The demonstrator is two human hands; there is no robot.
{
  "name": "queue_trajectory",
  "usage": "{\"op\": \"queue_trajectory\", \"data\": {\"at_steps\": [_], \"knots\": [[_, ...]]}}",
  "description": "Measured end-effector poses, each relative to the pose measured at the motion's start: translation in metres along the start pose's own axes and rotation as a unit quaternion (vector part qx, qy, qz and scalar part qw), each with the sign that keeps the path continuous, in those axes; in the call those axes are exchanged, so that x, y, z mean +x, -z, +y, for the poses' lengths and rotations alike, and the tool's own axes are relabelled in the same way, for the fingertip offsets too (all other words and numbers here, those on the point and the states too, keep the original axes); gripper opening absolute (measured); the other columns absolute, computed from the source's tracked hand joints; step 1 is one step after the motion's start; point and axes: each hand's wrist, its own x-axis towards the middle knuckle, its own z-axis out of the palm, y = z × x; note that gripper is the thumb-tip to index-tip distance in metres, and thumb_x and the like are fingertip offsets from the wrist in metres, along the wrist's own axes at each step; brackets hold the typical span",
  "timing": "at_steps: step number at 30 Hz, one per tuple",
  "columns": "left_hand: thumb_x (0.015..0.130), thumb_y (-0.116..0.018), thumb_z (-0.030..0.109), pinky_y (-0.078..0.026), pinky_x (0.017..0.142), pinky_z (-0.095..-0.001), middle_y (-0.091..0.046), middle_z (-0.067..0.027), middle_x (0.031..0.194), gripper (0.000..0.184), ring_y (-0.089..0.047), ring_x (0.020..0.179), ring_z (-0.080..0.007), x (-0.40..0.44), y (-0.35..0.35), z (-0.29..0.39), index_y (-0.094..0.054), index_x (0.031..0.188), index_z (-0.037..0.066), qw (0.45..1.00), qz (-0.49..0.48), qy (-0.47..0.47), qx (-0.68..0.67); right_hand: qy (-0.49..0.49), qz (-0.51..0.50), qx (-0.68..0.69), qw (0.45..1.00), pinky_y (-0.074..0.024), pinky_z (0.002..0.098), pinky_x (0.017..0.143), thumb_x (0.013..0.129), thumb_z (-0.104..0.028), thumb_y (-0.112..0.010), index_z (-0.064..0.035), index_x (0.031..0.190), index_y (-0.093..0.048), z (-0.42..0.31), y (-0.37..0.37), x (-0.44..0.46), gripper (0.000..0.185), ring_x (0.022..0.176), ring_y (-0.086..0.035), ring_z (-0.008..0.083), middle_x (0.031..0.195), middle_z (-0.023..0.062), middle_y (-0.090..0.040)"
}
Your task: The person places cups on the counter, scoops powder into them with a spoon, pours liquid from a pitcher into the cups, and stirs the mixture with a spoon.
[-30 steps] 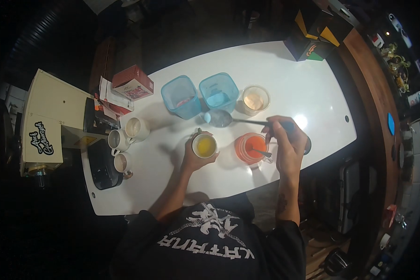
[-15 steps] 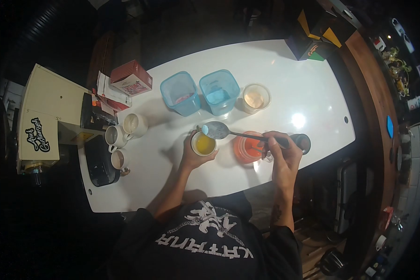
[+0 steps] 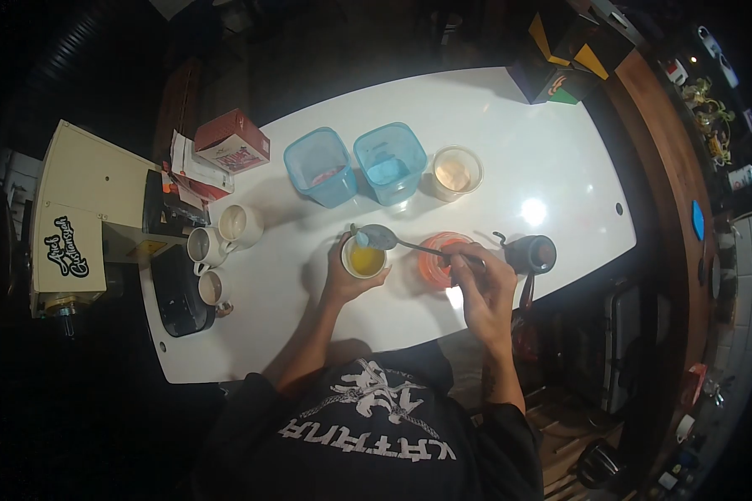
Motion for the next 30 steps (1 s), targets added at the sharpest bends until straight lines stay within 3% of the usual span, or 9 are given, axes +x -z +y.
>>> {"op": "queue_trajectory", "data": {"at_steps": [10,12,18,21,23,30], "knots": [[0.061,-0.092,0.02,-0.054,0.088,-0.0332,-0.067,-0.0087,0.107,0.074,-0.066,0.097,-0.0179,0.0,-0.001,0.003,-0.053,0.121,0.005,1.0,0.011,-0.015,0.019,0.036,-0.032,-0.086,0.995,-0.0515,0.0275,0.069,0.093,0.005,-0.059,0.0075,0.103,-0.067,-0.014,0.002,0.0,0.014,0.08,-0.065,0.0178,0.089,0.0138,-0.068],[0.059,-0.093,0.022,-0.053,0.086,-0.0362,-0.065,-0.0113,0.106,0.071,-0.065,0.095,-0.0222,0.001,-0.002,0.007,-0.056,0.116,0.001,0.999,0.021,-0.005,-0.039,0.047,-0.051,-0.12,0.99,-0.0517,0.0277,0.071,0.092,0.005,-0.059,0.0075,0.103,-0.067,-0.016,0.002,0.0,0.014,0.079,-0.065,0.0183,0.088,0.0143,-0.068],[0.059,-0.093,0.021,-0.052,0.087,-0.0361,-0.064,-0.0116,0.107,0.07,-0.064,0.097,-0.0217,0.0,-0.003,0.003,-0.057,0.116,0.001,0.999,0.017,-0.001,-0.035,0.056,-0.052,-0.139,0.987,-0.0521,0.0285,0.073,0.091,0.006,-0.059,0.0077,0.101,-0.067,-0.021,0.001,0.001,0.013,0.079,-0.066,0.0193,0.086,0.0145,-0.068],[0.062,-0.091,0.019,-0.054,0.087,-0.0331,-0.068,-0.0078,0.104,0.067,-0.067,0.095,-0.0178,0.0,-0.001,0.001,-0.057,0.117,0.005,0.999,0.014,-0.031,0.022,0.075,-0.031,-0.117,0.99,-0.0517,0.0282,0.072,0.093,0.005,-0.059,0.0077,0.103,-0.066,-0.017,0.003,0.001,0.013,0.08,-0.066,0.0178,0.088,0.0135,-0.068],[0.062,-0.091,0.019,-0.054,0.087,-0.0331,-0.068,-0.0077,0.104,0.066,-0.067,0.095,-0.0178,0.002,-0.001,0.002,-0.057,0.117,0.005,0.999,0.011,-0.041,0.014,0.08,0.044,-0.05,0.995,-0.0463,0.0247,0.062,0.098,-0.002,-0.059,0.009,0.105,-0.065,-0.016,0.0,0.002,0.015,0.072,-0.06,0.0128,0.085,0.0116,-0.066],[0.062,-0.091,0.017,-0.054,0.086,-0.033,-0.069,-0.0077,0.104,0.065,-0.067,0.095,-0.0176,0.002,-0.001,0.001,-0.058,0.116,0.005,0.999,0.005,-0.044,0.001,0.073,0.129,0.074,0.986,-0.051,0.0275,0.065,0.1,-0.009,-0.058,0.0096,0.107,-0.063,-0.008,0.016,0.028,0.02,0.072,-0.061,0.0152,0.085,0.0132,-0.067]]}}
